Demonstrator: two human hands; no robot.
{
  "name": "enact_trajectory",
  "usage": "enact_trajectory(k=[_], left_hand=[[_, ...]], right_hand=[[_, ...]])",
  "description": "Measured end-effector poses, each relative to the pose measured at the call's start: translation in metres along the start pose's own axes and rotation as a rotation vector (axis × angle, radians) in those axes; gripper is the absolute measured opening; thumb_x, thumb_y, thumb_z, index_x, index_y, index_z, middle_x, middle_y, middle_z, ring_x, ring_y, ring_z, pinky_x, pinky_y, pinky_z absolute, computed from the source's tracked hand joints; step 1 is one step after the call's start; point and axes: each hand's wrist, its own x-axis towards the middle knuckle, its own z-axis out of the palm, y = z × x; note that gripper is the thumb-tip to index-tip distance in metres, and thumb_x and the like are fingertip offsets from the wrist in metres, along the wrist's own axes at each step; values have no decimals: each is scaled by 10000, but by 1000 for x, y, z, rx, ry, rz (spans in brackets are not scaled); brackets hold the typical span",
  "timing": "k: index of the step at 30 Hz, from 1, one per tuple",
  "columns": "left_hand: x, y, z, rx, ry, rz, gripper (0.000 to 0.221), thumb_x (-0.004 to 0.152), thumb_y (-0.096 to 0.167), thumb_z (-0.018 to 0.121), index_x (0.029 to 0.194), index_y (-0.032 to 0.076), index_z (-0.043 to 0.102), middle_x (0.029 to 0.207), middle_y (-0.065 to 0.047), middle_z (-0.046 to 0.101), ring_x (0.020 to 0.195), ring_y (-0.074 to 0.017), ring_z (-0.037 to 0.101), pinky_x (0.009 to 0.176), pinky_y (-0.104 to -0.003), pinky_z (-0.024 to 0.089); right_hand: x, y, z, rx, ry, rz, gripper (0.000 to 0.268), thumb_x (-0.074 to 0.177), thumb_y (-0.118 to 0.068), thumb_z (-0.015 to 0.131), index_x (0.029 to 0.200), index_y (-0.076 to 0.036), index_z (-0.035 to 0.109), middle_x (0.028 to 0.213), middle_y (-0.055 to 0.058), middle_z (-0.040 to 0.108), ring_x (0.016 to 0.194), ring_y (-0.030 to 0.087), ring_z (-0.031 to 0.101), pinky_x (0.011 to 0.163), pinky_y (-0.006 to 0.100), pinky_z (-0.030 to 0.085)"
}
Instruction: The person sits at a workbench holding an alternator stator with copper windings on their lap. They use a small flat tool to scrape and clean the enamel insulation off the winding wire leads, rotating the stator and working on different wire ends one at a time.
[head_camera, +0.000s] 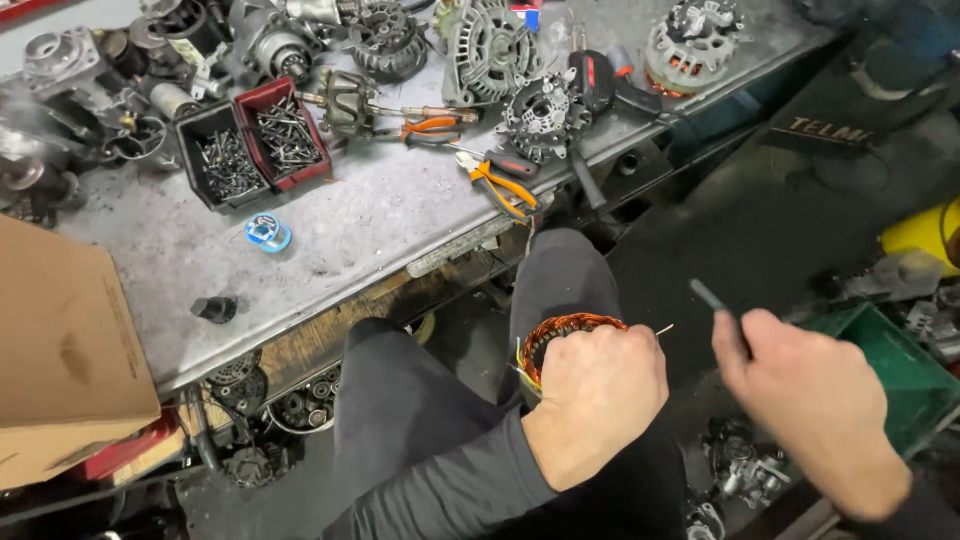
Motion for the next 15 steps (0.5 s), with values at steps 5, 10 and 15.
enact_trajectory(k=[5,10,15], left_hand=[[-4,-2,1,2,-3,19,262,911,211,619,696,70,671,618,-157,670,546,-338,677,520,-467,537],[-2,-3,-5,-4,-22,0,273,915,231,620,708,59,670,594,-167,659,530,-359,664,520,-484,529],[-3,-6,-3,-11,16,30,291,931,246,608,716,63,678,612,-162,655,566,-359,665,574,-490,533]], right_hand=[[-8,0,16,-8,-5,-133,428,946,-365,674,634,-109,530,495,138,562,460,386,613,436,490,491],[-6,-10,11,129,25,-39,449,936,-356,674,604,-96,524,482,150,551,456,398,601,453,502,489],[3,2,14,139,6,27,457,1013,-365,667,678,-82,536,563,162,579,536,413,610,477,493,488]])
